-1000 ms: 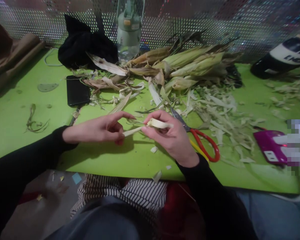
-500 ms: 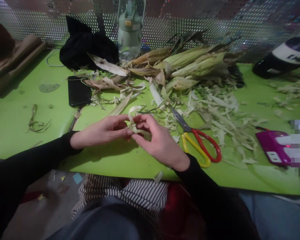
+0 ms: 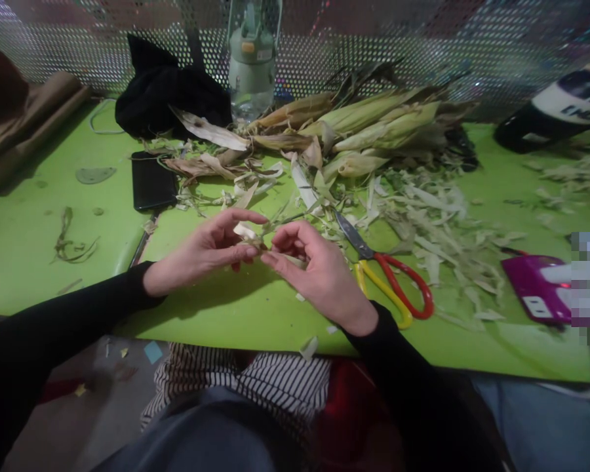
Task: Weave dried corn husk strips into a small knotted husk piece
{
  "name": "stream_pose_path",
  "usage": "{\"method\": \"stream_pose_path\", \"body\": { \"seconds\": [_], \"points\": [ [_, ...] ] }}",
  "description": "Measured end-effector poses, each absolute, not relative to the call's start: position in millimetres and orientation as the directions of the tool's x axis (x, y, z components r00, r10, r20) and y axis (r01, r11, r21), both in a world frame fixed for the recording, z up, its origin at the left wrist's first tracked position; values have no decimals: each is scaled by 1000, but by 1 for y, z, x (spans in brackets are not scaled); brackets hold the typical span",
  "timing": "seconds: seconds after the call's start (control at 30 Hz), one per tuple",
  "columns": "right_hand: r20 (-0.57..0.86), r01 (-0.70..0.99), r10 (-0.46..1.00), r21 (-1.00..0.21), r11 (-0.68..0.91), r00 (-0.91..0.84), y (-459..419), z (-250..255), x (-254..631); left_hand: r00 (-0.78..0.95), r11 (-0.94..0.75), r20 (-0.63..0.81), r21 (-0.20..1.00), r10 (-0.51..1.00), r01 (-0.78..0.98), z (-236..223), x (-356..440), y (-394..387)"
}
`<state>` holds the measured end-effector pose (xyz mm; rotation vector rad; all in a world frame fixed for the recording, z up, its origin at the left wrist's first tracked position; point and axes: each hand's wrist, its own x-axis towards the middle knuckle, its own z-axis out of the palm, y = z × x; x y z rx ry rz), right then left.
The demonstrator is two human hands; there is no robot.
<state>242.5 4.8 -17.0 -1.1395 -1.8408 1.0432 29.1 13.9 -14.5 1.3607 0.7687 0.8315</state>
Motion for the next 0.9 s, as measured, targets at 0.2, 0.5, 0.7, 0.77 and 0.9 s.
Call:
{"method": "stream_pose_path", "body": {
  "seconds": [0.2,0.5,0.7,0.77,0.9],
  "points": [
    [149,346,924,-897,276,-351,7,-13,243,570,206,-64,960,819,-188,-17,30,16],
    [191,381,938,-876,296,-290,7,-10,239,663,459,-191,851,724,-256,-19,32,13],
    [118,387,925,-883,264,-361,10,-15,241,664,452,-206,864,719,-222,-17,34,10],
    [93,379,916,-890,253,-391,11,-17,241,660,450,-206,865,722,-222,-18,34,9],
    [159,414,919,-856,310,-360,12,-17,240,683,423,-204,890,701,-169,-20,36,7]
  ]
}}
